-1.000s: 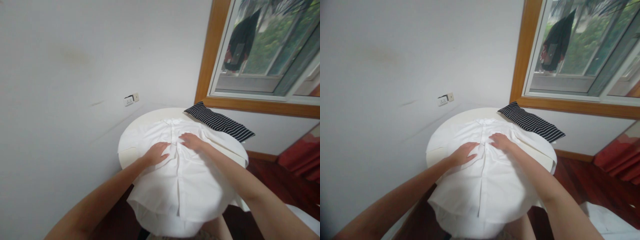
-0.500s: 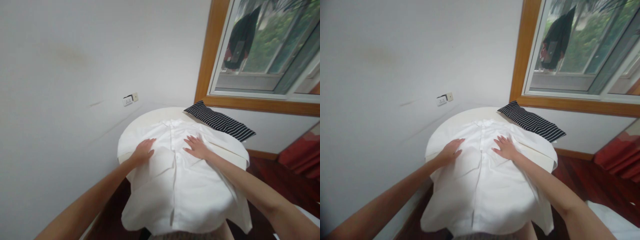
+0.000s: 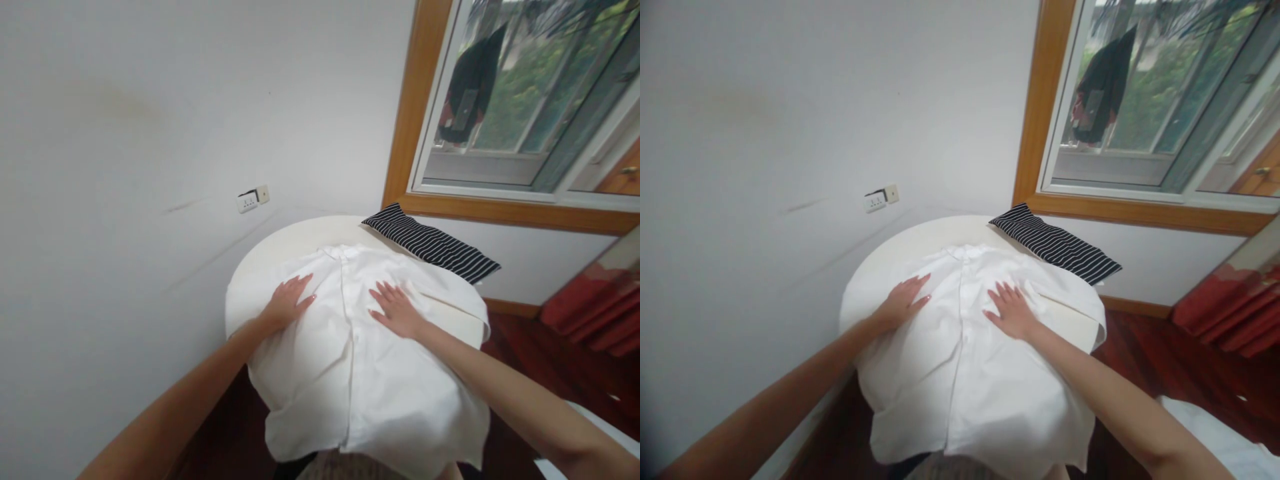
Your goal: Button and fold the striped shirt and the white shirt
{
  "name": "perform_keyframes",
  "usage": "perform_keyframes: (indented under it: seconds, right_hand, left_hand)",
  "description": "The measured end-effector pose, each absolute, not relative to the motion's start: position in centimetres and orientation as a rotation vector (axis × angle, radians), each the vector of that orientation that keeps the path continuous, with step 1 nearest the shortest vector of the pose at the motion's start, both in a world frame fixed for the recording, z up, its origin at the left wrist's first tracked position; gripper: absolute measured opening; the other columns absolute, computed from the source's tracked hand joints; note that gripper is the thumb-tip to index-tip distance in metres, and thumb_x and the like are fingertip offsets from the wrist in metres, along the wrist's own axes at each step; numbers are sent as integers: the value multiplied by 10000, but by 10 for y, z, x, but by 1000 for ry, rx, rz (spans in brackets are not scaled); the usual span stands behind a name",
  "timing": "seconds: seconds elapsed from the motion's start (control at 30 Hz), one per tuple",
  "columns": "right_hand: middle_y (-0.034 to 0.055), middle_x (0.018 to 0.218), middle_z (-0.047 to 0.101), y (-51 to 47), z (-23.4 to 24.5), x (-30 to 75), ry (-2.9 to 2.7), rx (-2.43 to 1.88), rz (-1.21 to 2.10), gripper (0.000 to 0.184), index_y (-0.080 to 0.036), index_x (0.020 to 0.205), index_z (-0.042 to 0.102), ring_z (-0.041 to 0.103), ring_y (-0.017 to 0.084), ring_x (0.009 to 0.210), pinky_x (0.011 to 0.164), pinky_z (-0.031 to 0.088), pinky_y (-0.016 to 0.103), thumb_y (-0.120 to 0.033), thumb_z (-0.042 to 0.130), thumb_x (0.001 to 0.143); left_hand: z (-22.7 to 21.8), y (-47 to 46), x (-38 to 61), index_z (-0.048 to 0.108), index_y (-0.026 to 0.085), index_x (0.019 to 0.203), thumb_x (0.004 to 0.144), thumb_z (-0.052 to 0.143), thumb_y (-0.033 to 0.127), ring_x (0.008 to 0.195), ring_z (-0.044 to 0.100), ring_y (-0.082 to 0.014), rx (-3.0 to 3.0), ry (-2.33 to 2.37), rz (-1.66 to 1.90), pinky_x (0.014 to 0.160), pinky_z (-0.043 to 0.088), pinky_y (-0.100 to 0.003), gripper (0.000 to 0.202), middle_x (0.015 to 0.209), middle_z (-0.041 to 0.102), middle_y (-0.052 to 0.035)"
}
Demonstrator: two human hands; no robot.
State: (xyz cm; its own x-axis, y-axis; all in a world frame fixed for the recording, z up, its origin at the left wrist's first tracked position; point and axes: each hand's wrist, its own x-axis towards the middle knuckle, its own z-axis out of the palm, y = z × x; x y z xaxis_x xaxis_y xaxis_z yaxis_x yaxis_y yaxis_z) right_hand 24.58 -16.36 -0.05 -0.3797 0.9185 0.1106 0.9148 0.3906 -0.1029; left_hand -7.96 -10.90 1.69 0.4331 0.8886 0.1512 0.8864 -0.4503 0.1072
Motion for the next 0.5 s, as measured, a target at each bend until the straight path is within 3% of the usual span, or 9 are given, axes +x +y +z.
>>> perform_keyframes:
  seconds: [0.13,0.23,0.33,0.4,0.5]
  right_hand:
    - [84,1578,222,-168,-1,247,-2544,-1558,29,698,-235,1482,356,157,277,1461,1169,136,484,-658,268,934]
    - [115,1484,416,-156,15,245,-2461,-1692,12,635,-205,1392,489,358,295,1369,1103,270,465,-617,316,941]
    - [119,1224,639,-128,38,231,-2454,-1704,-11,475,-199,1168,659,539,271,1166,991,375,405,-469,319,975]
    - [119,1197,648,-106,47,218,-2420,-1710,-66,437,-199,1142,669,527,267,1171,997,360,407,-393,312,979]
    - [110,1441,470,-81,41,210,-2354,-1860,-20,516,-221,1358,523,356,304,1353,1089,249,502,-488,317,966]
  left_hand:
    - [17,-100,-76,386,326,1446,939,317,569,1438,242,-308,2658,1673,152,1122,148,-635,566,1554,302,-46]
    - [16,-109,-71,382,354,1444,882,381,657,1440,218,-345,2670,1644,128,1093,125,-689,639,1563,273,-66]
    - [14,-120,-66,400,372,1432,844,406,705,1436,222,-358,2687,1609,154,1088,117,-701,675,1557,285,-74]
    - [12,-121,-65,408,381,1426,871,380,678,1437,229,-342,2694,1599,201,1103,122,-678,630,1554,297,-61]
    - [10,-108,-76,397,369,1435,954,269,551,1435,253,-291,2665,1667,238,1128,159,-623,530,1540,335,-21]
